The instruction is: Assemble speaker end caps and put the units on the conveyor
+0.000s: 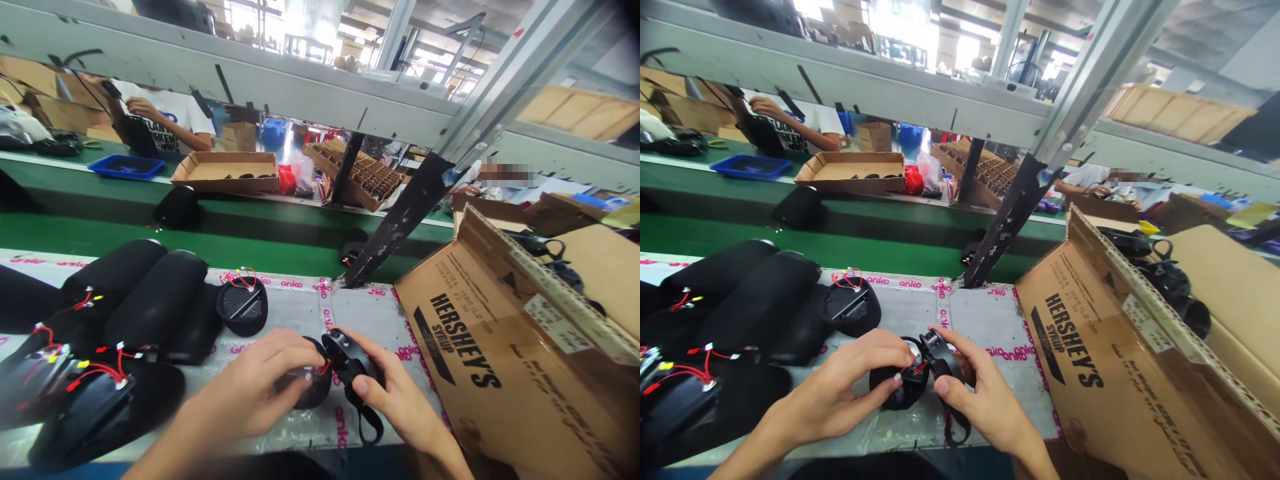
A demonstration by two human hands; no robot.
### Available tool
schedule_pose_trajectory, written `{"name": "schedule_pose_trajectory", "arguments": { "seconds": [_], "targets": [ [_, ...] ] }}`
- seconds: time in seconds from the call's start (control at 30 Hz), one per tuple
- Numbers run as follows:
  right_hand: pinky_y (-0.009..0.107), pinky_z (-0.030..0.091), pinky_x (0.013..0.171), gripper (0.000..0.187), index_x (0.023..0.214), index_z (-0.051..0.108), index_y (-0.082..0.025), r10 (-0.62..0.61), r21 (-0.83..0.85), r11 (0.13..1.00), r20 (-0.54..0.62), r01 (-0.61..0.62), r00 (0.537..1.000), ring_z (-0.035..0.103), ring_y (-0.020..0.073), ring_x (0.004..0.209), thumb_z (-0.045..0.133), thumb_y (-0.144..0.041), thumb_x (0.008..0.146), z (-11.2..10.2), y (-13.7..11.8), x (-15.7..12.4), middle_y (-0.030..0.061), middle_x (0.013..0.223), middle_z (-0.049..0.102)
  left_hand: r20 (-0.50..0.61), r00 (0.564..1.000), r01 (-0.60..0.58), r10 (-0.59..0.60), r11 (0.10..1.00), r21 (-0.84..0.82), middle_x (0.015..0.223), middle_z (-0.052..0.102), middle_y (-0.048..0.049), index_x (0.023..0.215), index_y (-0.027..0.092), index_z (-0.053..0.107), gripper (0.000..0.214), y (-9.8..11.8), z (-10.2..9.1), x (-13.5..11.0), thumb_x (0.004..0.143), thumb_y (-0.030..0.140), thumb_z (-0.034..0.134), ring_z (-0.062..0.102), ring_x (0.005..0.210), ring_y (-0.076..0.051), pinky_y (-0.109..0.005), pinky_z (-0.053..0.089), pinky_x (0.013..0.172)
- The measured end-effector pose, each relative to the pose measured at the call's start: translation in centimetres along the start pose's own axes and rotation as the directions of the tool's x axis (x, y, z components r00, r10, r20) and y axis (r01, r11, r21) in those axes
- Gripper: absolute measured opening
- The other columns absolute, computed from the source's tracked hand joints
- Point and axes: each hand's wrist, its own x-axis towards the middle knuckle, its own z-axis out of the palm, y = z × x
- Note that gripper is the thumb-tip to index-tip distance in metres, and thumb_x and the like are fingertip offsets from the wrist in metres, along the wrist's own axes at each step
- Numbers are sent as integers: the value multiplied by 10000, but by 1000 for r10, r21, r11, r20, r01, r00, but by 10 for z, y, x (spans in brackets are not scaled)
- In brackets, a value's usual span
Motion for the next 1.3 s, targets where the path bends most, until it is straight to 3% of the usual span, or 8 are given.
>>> {"name": "schedule_pose_trajectory", "arguments": {
  "seconds": [0.1,0.2,0.33,0.6,0.8,1.0,1.17,1.3],
  "targets": [
    [442,648,994,778,1546,624,-244,10,-2,1000,10,-10,1000,800,325,1092,783,-680,921,0,-2,0,128,1284,818,46,999,-14,14,1000,4,1103,798,-68,1190,222,679,333,5,-9,3,978,-23,600,756,1029,-207,-322,623,944],
    [451,644,998,798,1544,626,-244,19,-53,998,-10,-20,1000,786,332,1107,768,-713,914,-1,-3,0,130,1289,805,80,994,-86,78,992,95,1176,802,-84,1138,225,731,248,7,-16,6,1035,32,614,747,1081,-229,-344,617,970],
    [464,646,971,842,1558,617,-244,33,-121,992,-17,-35,999,766,357,1130,753,-752,900,-1,-5,-1,127,1170,810,90,987,-142,131,980,140,1093,817,-76,1130,208,732,153,4,-11,6,1095,136,602,736,1024,-232,-352,611,925],
    [458,598,1076,808,1556,620,-253,18,-98,995,-61,-24,998,730,349,1227,749,-733,918,3,-1,-5,138,1372,750,-83,996,-1,18,980,197,913,733,-54,1125,166,710,138,-1,21,1,1056,86,621,645,790,-183,-292,496,689],
    [462,609,1037,848,1561,620,-247,-17,-215,976,-123,-10,992,640,410,1355,758,-749,893,11,-4,-10,130,1153,764,-146,987,109,-73,960,257,775,654,-10,870,182,658,161,13,33,10,940,42,618,589,681,-165,-286,431,609],
    [457,615,1009,877,1565,622,-235,-6,-239,970,-160,-33,987,666,403,1292,737,-779,887,15,-2,-13,148,1254,750,-245,950,257,-193,929,266,737,648,8,786,196,612,183,16,40,13,815,16,604,604,639,-153,-270,433,598],
    [484,591,1053,865,1563,627,-264,-12,-261,964,-205,-43,979,684,380,1239,748,-780,879,12,2,-17,143,1406,705,-186,961,224,-204,970,93,782,721,20,878,198,666,173,13,38,12,903,27,677,665,670,-135,-234,485,635],
    [489,603,1050,900,1562,632,-254,-22,-282,959,-150,-21,988,696,389,1241,812,-755,836,8,-3,-17,135,1175,769,-156,976,160,-151,986,45,828,761,9,955,202,694,134,12,37,11,986,71,690,691,700,-139,-230,512,665]
  ]
}}
